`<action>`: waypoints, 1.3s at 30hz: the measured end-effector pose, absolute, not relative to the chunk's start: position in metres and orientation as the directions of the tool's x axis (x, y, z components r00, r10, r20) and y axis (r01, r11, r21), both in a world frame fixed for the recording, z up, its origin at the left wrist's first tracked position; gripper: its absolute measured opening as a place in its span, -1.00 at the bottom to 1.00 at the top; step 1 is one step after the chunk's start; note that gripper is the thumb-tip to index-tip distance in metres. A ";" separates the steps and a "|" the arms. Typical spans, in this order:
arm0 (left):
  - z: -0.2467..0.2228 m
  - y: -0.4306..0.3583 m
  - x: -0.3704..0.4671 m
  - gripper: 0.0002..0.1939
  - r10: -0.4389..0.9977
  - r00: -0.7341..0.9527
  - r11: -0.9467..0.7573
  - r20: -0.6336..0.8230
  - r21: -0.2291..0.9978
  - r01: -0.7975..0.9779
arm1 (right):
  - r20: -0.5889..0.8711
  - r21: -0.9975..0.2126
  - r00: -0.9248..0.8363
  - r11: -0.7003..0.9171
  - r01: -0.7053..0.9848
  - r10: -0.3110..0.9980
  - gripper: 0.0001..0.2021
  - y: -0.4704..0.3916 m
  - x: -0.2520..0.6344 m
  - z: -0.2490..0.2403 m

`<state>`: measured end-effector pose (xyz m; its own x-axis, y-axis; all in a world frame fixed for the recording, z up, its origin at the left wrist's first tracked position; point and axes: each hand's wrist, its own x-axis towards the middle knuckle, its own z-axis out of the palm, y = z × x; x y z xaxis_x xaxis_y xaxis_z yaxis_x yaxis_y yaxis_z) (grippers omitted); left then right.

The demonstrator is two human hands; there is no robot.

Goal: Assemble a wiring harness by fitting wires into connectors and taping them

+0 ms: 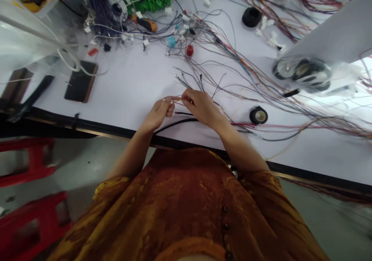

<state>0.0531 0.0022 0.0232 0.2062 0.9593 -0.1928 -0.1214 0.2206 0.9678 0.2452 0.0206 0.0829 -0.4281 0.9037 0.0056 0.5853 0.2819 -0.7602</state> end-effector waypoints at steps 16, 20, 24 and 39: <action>0.027 -0.002 0.044 -0.61 0.958 0.235 0.236 -0.166 0.919 -0.315 | 0.118 -0.887 -0.331 0.249 0.389 0.936 -0.87 0.016 0.252 0.055; 0.027 -0.003 0.043 -0.61 0.964 0.232 0.197 -0.134 0.940 -0.279 | 0.170 -0.879 -0.338 0.298 0.374 0.926 -0.84 0.016 0.251 0.052; 0.025 -0.003 0.041 -0.62 0.968 0.234 0.151 -0.091 0.956 -0.253 | 0.174 -0.874 -0.378 0.319 0.367 0.909 -0.82 0.018 0.251 0.055; 0.035 -0.008 0.037 -0.68 0.961 0.276 -0.017 0.014 1.000 0.008 | 0.268 -0.873 -0.443 0.410 0.263 0.856 -0.78 0.017 0.240 0.040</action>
<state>0.0366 -0.0083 0.0350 0.2759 0.9611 0.0144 0.0080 -0.0173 0.9998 0.2397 0.0172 0.0403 -0.4427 0.8557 0.2678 0.2632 0.4096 -0.8735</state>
